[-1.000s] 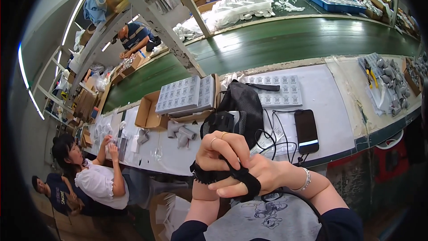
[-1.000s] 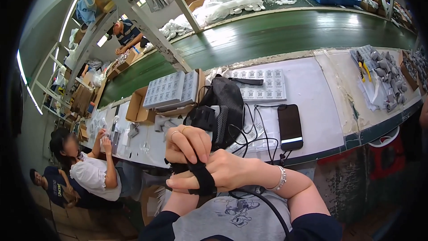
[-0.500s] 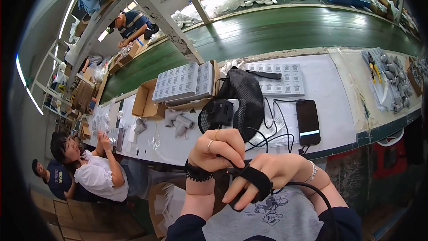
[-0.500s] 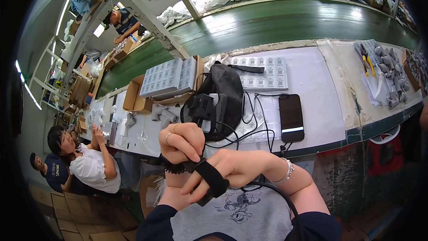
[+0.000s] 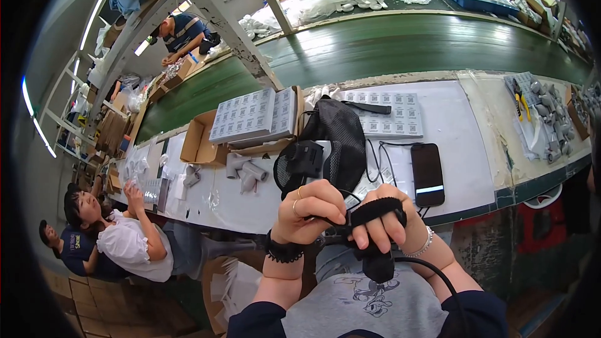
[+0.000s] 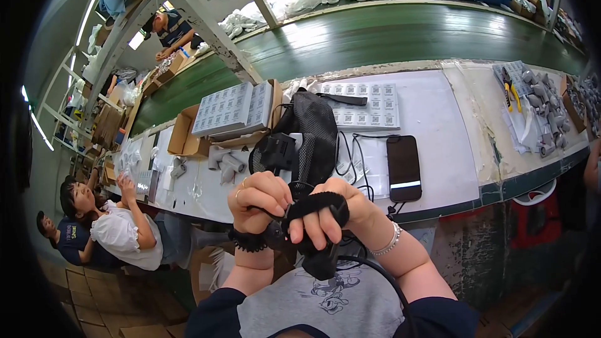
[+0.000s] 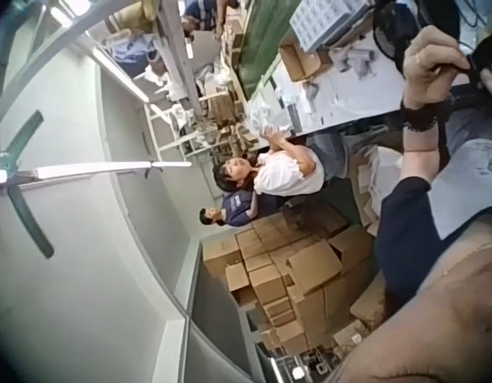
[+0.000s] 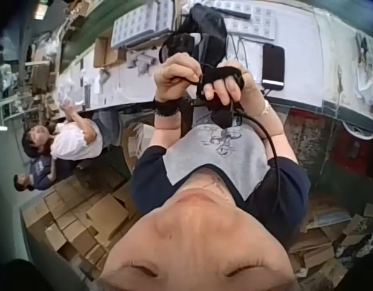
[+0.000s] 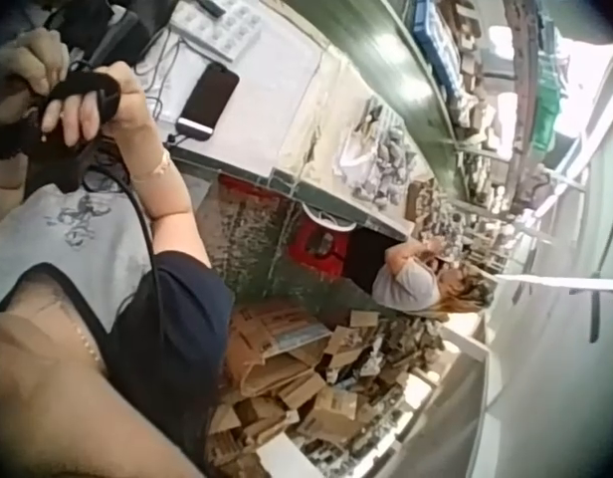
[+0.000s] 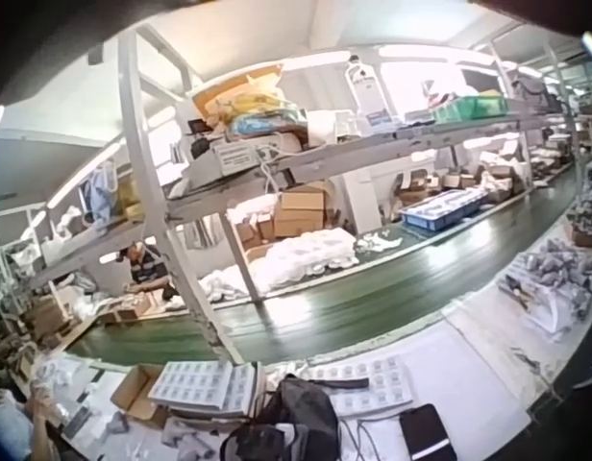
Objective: The person fastens a scanner to their wrist, picks up a gray plastic component from a pile, and applies a sticker from a sheet. After pressing the sticker onto the component, they place it on the conveyor belt.
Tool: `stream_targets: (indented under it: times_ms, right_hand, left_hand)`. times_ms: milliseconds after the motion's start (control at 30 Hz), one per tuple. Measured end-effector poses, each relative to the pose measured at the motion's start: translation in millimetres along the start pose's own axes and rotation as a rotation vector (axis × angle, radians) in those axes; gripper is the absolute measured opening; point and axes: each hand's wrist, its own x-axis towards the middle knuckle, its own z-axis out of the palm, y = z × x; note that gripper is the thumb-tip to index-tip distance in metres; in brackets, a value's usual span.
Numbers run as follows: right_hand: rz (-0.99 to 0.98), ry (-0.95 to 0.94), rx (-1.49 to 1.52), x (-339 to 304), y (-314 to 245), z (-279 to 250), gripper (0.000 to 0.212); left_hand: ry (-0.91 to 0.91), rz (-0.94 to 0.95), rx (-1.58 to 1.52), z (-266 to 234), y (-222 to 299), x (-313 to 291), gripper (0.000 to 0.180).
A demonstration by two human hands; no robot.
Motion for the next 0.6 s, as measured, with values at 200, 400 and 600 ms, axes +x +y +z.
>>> stream_targets:
  times_ms: [200, 400, 600]
  right_hand:
    - [0.044, 0.05, 0.066, -6.3, -3.2, -14.0, 0.026]
    - [0.109, 0.025, -0.002, -3.0, -7.6, -18.0, 0.029]
    - [-0.056, 0.406, -0.158, -43.5, -1.6, -21.2, 0.053]
  left_hand:
    - [-0.059, -0.028, 0.339, -1.3, 7.8, 3.4, 0.012]
    - [0.008, -0.089, 0.387, 3.6, 13.1, 8.5, 0.009]
    - [0.024, -0.187, 0.209, 9.8, 6.3, -4.0, 0.016]
